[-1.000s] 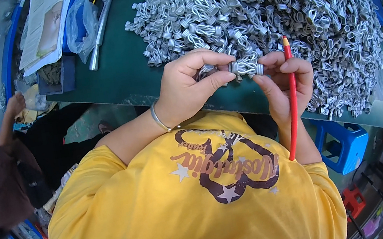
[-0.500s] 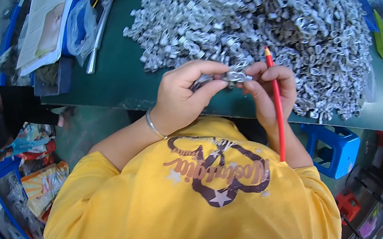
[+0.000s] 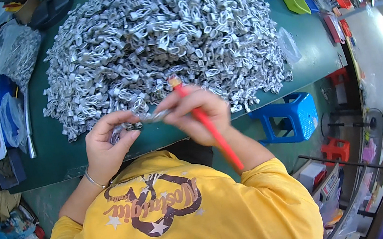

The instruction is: The person picks up metal zipper sliders and pull tabs one at a time from a large pile on a workbench. The person slides each pull tab into the slider body and then pushes a small metal cap into place by hand to secure the assembly.

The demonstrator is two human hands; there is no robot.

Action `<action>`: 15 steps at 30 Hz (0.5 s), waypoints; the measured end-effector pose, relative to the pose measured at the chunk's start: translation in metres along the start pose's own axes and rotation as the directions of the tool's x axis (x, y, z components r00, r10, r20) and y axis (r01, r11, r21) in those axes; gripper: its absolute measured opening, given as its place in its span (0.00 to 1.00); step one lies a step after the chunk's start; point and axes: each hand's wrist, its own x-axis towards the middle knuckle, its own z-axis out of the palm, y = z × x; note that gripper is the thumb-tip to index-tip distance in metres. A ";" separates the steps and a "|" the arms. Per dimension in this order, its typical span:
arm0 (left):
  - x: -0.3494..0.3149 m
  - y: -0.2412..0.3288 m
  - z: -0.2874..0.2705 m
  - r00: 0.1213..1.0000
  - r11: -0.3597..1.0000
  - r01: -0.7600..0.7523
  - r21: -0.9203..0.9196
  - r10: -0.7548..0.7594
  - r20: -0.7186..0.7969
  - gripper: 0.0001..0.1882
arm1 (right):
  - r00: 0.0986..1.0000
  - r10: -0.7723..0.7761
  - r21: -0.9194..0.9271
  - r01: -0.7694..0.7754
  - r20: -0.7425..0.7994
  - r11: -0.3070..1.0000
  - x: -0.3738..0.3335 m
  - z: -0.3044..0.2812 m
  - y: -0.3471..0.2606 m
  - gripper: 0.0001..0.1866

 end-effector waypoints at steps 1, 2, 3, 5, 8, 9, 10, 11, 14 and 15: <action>-0.002 0.003 0.002 0.997 0.997 0.065 -0.032 -0.066 -0.039 0.12 | 0.989 -0.084 -0.143 0.067 -0.118 0.987 -0.001 -0.018 -0.003 0.09; -0.002 0.005 0.003 0.988 0.989 0.129 -0.072 -0.134 -0.076 0.12 | 0.922 -0.188 -0.107 0.161 -0.337 0.981 0.004 -0.040 -0.001 0.09; -0.005 0.000 -0.003 0.990 0.993 0.113 -0.044 -0.116 -0.084 0.12 | 0.851 -0.339 -0.369 0.189 -0.400 0.910 0.009 -0.078 -0.001 0.10; -0.008 -0.004 -0.006 0.989 0.995 0.102 0.010 -0.101 -0.110 0.09 | 0.673 -0.503 -0.697 -0.026 -0.542 0.716 0.004 -0.160 0.006 0.13; -0.008 -0.005 -0.006 0.984 0.990 0.142 0.015 -0.139 -0.113 0.06 | 0.607 -0.491 -0.769 -0.367 -0.624 0.524 -0.022 -0.260 0.021 0.08; -0.009 -0.007 -0.005 0.985 0.990 0.138 0.007 -0.137 -0.108 0.05 | 0.629 -0.471 -0.779 -0.411 -0.618 0.473 -0.030 -0.283 0.023 0.07; -0.011 -0.009 -0.006 0.981 0.989 0.149 -0.014 -0.150 -0.124 0.05 | 0.652 -0.443 -0.785 -0.448 -0.615 0.429 -0.038 -0.300 0.030 0.06; -0.013 -0.010 -0.007 0.974 0.986 0.165 -0.028 -0.167 -0.153 0.05 | 0.677 -0.405 -0.785 -0.478 -0.615 0.393 -0.042 -0.317 0.038 0.05; -0.017 -0.013 -0.016 0.952 0.982 0.179 0.066 -0.156 -0.262 0.06 | 0.640 -0.385 -0.665 -0.275 -0.666 0.694 -0.022 -0.290 0.045 0.04; -0.013 -0.014 -0.017 0.965 0.983 0.137 0.121 -0.105 -0.239 0.06 | 0.694 -0.410 -0.702 -0.194 -0.592 0.685 -0.021 -0.273 0.029 0.04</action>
